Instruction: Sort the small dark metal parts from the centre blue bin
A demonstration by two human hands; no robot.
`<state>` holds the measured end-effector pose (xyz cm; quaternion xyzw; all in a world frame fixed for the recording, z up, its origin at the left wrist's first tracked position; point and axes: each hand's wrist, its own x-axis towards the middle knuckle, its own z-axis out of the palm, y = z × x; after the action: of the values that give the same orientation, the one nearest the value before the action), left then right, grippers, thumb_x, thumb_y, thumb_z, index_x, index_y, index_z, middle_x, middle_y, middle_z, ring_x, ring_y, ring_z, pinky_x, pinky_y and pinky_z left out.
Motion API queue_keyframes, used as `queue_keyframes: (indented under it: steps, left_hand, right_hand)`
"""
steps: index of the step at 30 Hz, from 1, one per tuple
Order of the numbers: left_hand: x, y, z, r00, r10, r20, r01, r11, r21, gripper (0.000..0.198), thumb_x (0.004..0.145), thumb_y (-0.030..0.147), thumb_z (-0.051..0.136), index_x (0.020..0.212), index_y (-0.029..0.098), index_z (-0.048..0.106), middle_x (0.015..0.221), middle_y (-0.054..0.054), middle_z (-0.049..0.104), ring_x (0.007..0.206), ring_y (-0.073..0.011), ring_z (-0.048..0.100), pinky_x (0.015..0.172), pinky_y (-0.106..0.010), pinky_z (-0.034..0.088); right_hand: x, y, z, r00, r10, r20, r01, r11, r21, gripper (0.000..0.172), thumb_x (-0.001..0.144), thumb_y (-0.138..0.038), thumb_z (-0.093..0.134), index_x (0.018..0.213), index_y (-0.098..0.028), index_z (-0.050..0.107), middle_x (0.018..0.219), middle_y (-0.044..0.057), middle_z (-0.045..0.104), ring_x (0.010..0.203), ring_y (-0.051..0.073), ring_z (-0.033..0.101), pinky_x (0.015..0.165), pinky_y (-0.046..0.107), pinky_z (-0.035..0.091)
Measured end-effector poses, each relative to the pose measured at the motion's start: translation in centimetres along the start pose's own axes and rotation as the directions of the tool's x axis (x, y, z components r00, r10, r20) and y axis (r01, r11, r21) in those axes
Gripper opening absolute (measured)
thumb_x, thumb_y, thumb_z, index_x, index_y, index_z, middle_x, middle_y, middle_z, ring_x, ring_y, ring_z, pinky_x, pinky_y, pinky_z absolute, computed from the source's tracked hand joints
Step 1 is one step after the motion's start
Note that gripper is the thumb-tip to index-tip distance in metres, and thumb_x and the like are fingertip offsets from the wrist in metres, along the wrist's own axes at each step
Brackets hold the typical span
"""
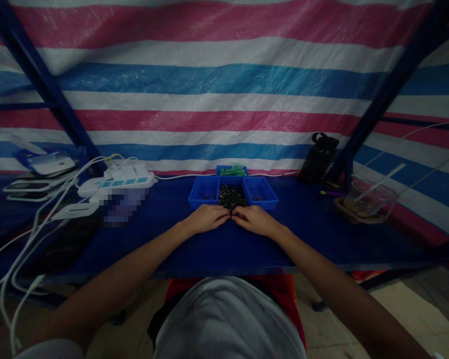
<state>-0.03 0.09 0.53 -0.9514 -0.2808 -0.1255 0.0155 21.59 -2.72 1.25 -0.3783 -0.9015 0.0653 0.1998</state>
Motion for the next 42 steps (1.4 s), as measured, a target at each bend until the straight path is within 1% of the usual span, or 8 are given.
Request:
queue_keyframes:
  steps: [8, 15, 22, 28, 31, 33, 37, 42]
  left_hand:
    - [-0.06, 0.02, 0.04, 1.000, 0.014, 0.001, -0.014, 1.000, -0.001, 0.023, 0.095, 0.031, 0.038, 0.095, 0.020, 0.058, 0.087, -0.001, 0.063, 0.078, -0.0121, 0.060, 0.066, -0.020, 0.041]
    - [-0.05, -0.08, 0.12, 1.000, 0.008, -0.016, -0.008, 1.000, -0.010, 0.024, 0.095, 0.032, 0.039, 0.094, 0.020, 0.059, 0.088, -0.001, 0.064, 0.080, -0.0120, 0.061, 0.066, -0.020, 0.041]
    - [0.03, -0.23, 0.10, 1.000, -0.018, -0.021, 0.017, 1.000, -0.025, 0.022, 0.095, 0.033, 0.041, 0.093, 0.020, 0.059, 0.090, -0.001, 0.063, 0.082, -0.0121, 0.061, 0.068, -0.019, 0.042]
    - [0.02, -0.39, 0.28, 1.000, -0.022, -0.019, 0.022, 1.000, -0.015, 0.018, 0.093, 0.031, 0.046, 0.088, 0.019, 0.058, 0.085, 0.000, 0.062, 0.077, -0.0114, 0.060, 0.064, -0.019, 0.041]
    - [0.01, -0.39, 0.23, 0.999, -0.024, -0.023, 0.024, 1.000, -0.012, 0.016, 0.092, 0.030, 0.047, 0.088, 0.019, 0.058, 0.084, 0.000, 0.061, 0.076, -0.0112, 0.059, 0.063, -0.019, 0.040]
    - [0.01, -0.36, 0.13, 0.999, -0.029, -0.017, 0.028, 0.999, -0.015, 0.016, 0.092, 0.029, 0.046, 0.088, 0.019, 0.058, 0.084, 0.000, 0.061, 0.076, -0.0112, 0.059, 0.063, -0.019, 0.040]
    - [0.04, -0.33, 0.02, 0.999, -0.042, -0.010, 0.042, 0.999, -0.015, 0.015, 0.092, 0.027, 0.047, 0.088, 0.019, 0.058, 0.085, 0.000, 0.062, 0.076, -0.0113, 0.059, 0.063, -0.019, 0.039]
    - [0.06, -0.52, 0.30, 0.999, -0.049, -0.011, 0.049, 0.999, 0.006, 0.014, 0.091, 0.027, 0.048, 0.087, 0.019, 0.058, 0.084, 0.000, 0.062, 0.074, -0.0113, 0.058, 0.062, -0.019, 0.038]
  right_hand:
    - [-0.12, -0.07, 0.08, 1.000, -0.023, -0.008, 0.023, 1.000, 0.001, 0.015, 0.091, -0.031, 0.049, 0.092, -0.018, 0.058, 0.073, 0.001, 0.065, 0.066, 0.013, 0.060, 0.061, 0.021, 0.035]
    - [0.02, 0.02, 0.00, 1.000, 0.022, 0.010, -0.022, 1.000, -0.019, 0.017, 0.091, -0.026, 0.047, 0.101, -0.018, 0.059, 0.076, 0.002, 0.066, 0.066, 0.013, 0.060, 0.062, 0.022, 0.035]
    - [0.14, 0.37, 0.23, 0.998, 0.057, 0.012, -0.057, 0.998, 0.003, 0.012, 0.088, -0.023, 0.051, 0.098, -0.019, 0.058, 0.077, 0.001, 0.064, 0.068, 0.013, 0.058, 0.062, 0.022, 0.035]
    - [-0.08, 0.29, 0.31, 1.000, -0.011, -0.018, 0.012, 0.997, 0.072, 0.015, 0.084, -0.019, 0.055, 0.099, -0.019, 0.055, 0.090, 0.003, 0.060, 0.079, 0.014, 0.056, 0.071, 0.024, 0.040]
    - [-0.22, 0.11, 0.13, 0.999, -0.044, -0.005, 0.044, 0.996, 0.083, 0.016, 0.085, -0.021, 0.055, 0.101, -0.019, 0.054, 0.096, 0.004, 0.058, 0.080, 0.014, 0.056, 0.071, 0.024, 0.042]
    - [-0.25, 0.07, 0.05, 0.998, -0.069, 0.011, 0.068, 0.995, 0.071, 0.016, 0.084, -0.020, 0.054, 0.101, -0.019, 0.055, 0.098, 0.004, 0.057, 0.083, 0.015, 0.056, 0.074, 0.025, 0.043]
    - [-0.20, 0.17, 0.14, 0.994, -0.110, 0.026, 0.108, 0.992, 0.058, 0.020, 0.083, -0.012, 0.051, 0.100, -0.019, 0.058, 0.100, 0.005, 0.058, 0.092, 0.016, 0.056, 0.083, 0.028, 0.044]
    - [-0.12, 0.42, 0.49, 0.990, -0.139, 0.026, 0.137, 0.989, 0.061, 0.030, 0.079, -0.004, 0.046, 0.102, -0.018, 0.060, 0.102, 0.006, 0.059, 0.096, 0.017, 0.056, 0.087, 0.029, 0.044]
